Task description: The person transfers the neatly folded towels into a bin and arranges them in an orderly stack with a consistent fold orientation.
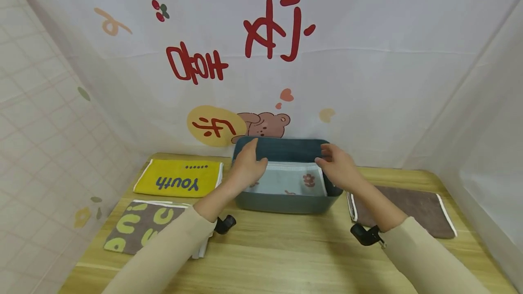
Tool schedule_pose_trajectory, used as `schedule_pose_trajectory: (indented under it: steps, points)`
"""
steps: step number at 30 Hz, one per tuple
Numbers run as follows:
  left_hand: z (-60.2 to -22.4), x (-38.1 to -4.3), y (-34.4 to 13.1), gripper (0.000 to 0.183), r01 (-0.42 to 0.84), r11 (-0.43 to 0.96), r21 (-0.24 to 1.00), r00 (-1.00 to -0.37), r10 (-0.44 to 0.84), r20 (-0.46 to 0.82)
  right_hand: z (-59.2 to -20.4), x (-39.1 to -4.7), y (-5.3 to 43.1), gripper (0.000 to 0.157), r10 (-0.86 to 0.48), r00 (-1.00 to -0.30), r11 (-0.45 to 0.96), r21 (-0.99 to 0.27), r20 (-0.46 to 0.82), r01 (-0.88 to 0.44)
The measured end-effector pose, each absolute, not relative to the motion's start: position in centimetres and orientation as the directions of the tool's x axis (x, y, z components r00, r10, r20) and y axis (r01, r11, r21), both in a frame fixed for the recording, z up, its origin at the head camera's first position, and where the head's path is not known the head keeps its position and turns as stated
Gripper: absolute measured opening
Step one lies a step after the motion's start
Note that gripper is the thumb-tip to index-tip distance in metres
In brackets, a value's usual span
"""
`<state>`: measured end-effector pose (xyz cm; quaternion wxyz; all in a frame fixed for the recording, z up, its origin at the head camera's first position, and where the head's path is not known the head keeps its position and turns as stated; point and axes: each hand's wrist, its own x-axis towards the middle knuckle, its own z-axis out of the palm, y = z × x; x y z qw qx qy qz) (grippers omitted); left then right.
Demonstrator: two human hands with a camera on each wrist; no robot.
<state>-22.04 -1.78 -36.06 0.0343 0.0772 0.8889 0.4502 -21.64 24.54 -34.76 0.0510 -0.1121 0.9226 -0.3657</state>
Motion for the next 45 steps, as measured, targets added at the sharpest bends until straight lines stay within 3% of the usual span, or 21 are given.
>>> schedule_pose_trajectory:
  steps: [10,19,30,39,45]
  points:
    - [-34.9,-19.4,0.1,0.059,0.289,0.502,0.815,-0.955,0.206,0.212,-34.0,-19.2,27.7,0.056,-0.201,-0.969,0.683,-0.688,0.146,-0.245]
    - [-35.4,-17.6,2.6,0.054,0.448,0.459,0.767,-0.894,0.234,0.382,-33.9,-17.5,30.0,0.062,-0.150,-0.973,0.725,-0.650,0.173,-0.228]
    - [-36.4,-14.9,5.9,0.059,0.533,0.323,0.782,-0.843,0.280,0.459,-34.6,-15.1,34.5,0.066,-0.025,-0.980,0.790,-0.596,0.196,-0.139]
    - [-37.6,-13.4,8.8,0.057,0.590,0.369,0.718,-0.805,0.331,0.491,-35.7,-14.2,38.1,0.067,0.036,-0.985,0.791,-0.607,0.170,-0.076]
    - [-38.2,-12.6,10.7,0.054,0.570,0.333,0.751,-0.814,0.352,0.461,-36.7,-13.9,39.7,0.073,0.070,-0.987,0.800,-0.599,0.142,-0.030]
